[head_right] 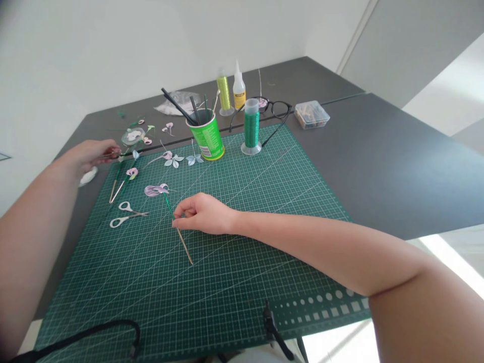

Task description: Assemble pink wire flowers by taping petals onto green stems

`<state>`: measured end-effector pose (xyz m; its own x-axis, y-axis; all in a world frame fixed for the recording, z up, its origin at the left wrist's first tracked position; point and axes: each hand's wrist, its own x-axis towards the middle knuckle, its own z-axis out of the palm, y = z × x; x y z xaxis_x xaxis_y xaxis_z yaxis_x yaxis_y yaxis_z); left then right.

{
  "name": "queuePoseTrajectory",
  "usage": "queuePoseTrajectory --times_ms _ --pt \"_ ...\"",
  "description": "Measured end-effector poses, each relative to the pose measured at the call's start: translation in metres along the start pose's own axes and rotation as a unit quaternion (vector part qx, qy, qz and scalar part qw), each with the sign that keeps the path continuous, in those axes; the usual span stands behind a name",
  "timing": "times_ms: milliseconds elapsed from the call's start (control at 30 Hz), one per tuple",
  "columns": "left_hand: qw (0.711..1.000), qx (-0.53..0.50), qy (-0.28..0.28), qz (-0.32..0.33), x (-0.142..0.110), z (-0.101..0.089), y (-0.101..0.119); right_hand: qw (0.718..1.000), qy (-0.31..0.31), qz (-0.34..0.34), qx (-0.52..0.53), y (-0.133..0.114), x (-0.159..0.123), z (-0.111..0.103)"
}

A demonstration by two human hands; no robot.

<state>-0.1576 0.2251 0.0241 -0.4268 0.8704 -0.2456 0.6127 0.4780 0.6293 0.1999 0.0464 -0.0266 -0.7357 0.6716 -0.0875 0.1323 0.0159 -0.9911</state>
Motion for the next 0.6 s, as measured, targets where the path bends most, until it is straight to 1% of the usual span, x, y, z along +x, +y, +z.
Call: queuePoseTrajectory --times_ms 167,333,500,600 --pt "0.998 0.018 0.012 0.065 -0.004 0.005 0.002 1.000 -0.001 0.000 0.000 0.000 0.000 0.000" --pt "0.994 0.039 0.031 0.100 -0.008 0.013 0.003 1.000 -0.001 0.004 -0.001 0.000 0.000 -0.001" --pt "0.992 0.006 0.023 0.126 -0.004 0.018 0.004 1.000 -0.003 0.005 0.004 0.000 0.000 0.000" --pt "0.991 -0.024 -0.002 0.130 -0.003 0.018 0.005 1.000 -0.005 0.008 0.007 0.001 0.000 0.000"
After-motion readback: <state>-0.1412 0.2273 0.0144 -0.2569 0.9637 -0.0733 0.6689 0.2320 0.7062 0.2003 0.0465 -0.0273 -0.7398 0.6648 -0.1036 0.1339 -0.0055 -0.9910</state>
